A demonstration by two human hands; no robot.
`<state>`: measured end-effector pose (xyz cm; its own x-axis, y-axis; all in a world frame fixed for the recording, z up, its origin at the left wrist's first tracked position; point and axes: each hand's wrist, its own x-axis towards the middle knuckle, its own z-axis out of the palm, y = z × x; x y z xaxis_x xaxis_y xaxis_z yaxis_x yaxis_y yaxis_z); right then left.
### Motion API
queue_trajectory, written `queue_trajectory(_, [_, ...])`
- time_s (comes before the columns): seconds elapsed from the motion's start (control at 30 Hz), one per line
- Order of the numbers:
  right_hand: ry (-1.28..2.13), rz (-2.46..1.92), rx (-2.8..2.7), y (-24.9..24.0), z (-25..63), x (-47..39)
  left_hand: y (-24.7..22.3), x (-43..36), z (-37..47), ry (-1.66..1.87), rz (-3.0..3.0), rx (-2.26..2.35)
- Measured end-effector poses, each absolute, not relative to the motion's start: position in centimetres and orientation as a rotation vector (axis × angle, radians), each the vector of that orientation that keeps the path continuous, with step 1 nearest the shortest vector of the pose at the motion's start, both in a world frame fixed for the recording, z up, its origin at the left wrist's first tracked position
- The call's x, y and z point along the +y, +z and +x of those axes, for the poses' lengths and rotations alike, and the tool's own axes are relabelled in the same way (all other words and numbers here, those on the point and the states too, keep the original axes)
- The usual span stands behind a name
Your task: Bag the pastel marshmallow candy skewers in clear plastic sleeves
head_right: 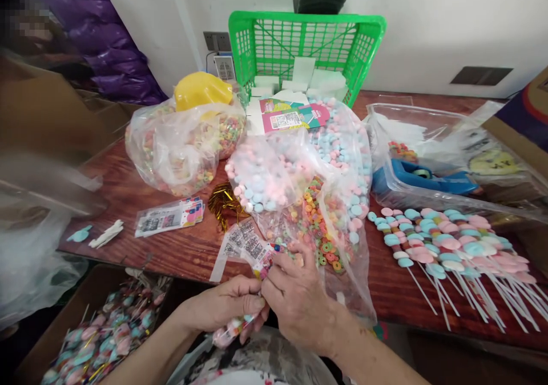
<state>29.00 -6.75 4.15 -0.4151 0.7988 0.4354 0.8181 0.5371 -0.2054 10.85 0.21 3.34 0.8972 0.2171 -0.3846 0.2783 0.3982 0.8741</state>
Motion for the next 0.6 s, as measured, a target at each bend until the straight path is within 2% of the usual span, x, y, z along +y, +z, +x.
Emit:
queue_trajectory(0.1, [0.126,-1.524,-2.235,3.6,28.3,-6.5,3.4,-0.4,11.3,0.190,1.672,0.696])
queue_trajectory(0.17, [0.088,-1.569,-2.159,3.8,27.9,-6.5,3.3,-0.7,11.4,0.297,1.740,0.759])
queue_trajectory(0.37, [-0.267,-1.260,-2.231,5.6,28.0,-7.0,2.7,0.5,10.1,0.090,0.916,0.603])
queue_trajectory(0.5, [-0.168,-1.118,-2.320,5.2,28.6,-7.1,2.9,0.9,9.5,-0.189,0.899,0.445])
queue_trajectory(0.6, [0.032,-1.212,-2.328,4.3,28.4,-6.8,3.3,0.3,9.4,-0.091,1.245,0.559])
